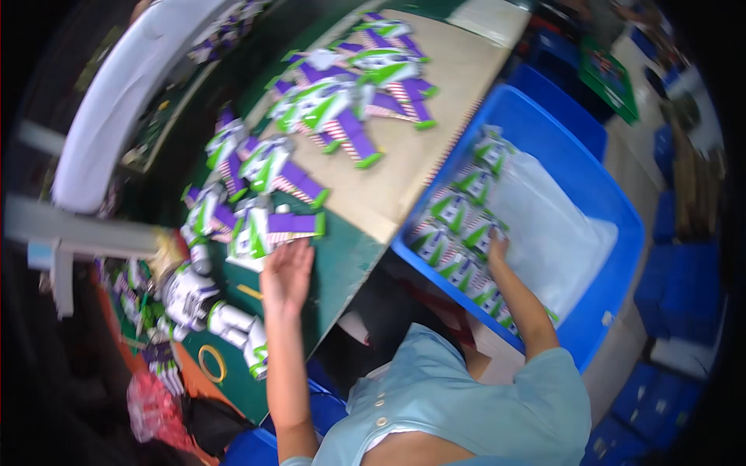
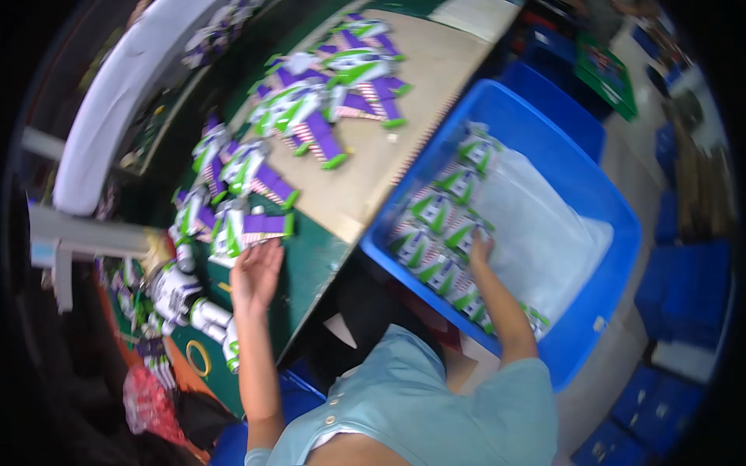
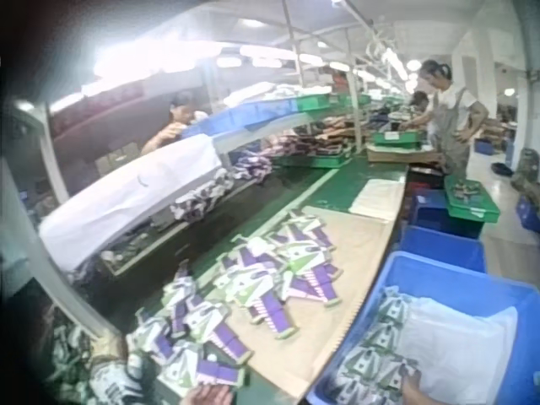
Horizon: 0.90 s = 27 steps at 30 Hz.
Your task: The person assembles toy jetpacks by attaching them onto a toy figure body on the workbench, folding their wings inward by hand, and placing the folded components into a blue bin.
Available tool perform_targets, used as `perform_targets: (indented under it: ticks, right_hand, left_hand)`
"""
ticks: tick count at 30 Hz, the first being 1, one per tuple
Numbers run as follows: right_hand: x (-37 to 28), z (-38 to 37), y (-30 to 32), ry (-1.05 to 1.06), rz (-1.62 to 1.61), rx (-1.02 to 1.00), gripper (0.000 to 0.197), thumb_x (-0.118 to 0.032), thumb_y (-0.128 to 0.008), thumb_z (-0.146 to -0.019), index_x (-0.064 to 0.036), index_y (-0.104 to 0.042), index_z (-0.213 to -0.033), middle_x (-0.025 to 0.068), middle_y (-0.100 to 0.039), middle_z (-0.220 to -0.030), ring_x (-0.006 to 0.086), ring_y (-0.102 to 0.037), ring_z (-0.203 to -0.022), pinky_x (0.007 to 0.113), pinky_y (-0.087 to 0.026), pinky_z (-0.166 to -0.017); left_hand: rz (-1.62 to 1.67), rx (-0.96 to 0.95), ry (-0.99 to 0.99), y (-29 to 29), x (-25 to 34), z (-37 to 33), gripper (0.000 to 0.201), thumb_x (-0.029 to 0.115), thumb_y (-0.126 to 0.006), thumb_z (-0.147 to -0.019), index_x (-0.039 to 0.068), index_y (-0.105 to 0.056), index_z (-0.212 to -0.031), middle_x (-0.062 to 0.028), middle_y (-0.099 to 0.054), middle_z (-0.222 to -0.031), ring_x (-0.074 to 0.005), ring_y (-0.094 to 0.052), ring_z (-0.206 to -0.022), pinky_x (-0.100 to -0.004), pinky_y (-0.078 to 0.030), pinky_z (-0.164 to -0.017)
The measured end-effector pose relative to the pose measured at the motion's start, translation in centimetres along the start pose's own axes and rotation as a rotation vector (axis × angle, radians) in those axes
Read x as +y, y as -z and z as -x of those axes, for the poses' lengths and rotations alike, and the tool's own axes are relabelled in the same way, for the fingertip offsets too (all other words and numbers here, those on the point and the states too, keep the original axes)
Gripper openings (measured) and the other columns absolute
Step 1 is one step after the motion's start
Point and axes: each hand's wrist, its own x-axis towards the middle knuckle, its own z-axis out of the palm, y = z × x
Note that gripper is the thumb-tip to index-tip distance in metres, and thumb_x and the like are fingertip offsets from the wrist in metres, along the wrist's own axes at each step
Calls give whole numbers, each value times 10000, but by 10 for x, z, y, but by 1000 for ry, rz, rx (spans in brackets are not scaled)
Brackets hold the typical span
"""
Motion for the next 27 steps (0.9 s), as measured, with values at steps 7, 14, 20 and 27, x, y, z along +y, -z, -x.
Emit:
perform_targets:
  ticks: [7, 14, 20, 27]
  right_hand:
    - [-57, 23, 23, -87, 645, -1, 877, -606, -570, -725, -43, -318, -1349, 221, -318, -1365, 360, -353, -1234, 443, -292, -1016]
    - [-217, 171, 6, 869, -4, -120, 439, -163, -546, -852, -33, -404, -1246, 145, -398, -1241, 272, -386, -1161, 365, -327, -963]
    - [-343, 332, -80, 1070, -152, -1051, 377, -92, -547, -837, -32, -481, -1203, 107, -467, -1156, 177, -493, -1009, 305, -411, -849]
    - [-379, 337, -218, 1049, -139, -940, 253, -188, -592, -852, 19, -566, -995, 63, -604, -784, 89, -532, -635, 230, -428, -538]
  left_hand:
    - [52, 177, -84, -29, -10, -16, 212, 104, -605, -835, 39, -521, -1020, -81, -560, -958, -206, -567, -873, -318, -482, -753]
    - [-336, -22, -2, -40, -9, 106, 265, 82, -532, -880, 54, -401, -1109, -122, -575, -1037, -230, -601, -886, -335, -502, -768]
    - [-637, -232, 207, -13, 35, 197, 396, 51, -554, -846, 44, -380, -1202, -100, -551, -1021, -171, -584, -691, -288, -472, -632]
    - [-948, -170, -144, 15, 100, 120, 397, 47, -552, -853, -4, -400, -1216, -103, -614, -922, -153, -617, -640, -250, -485, -604]
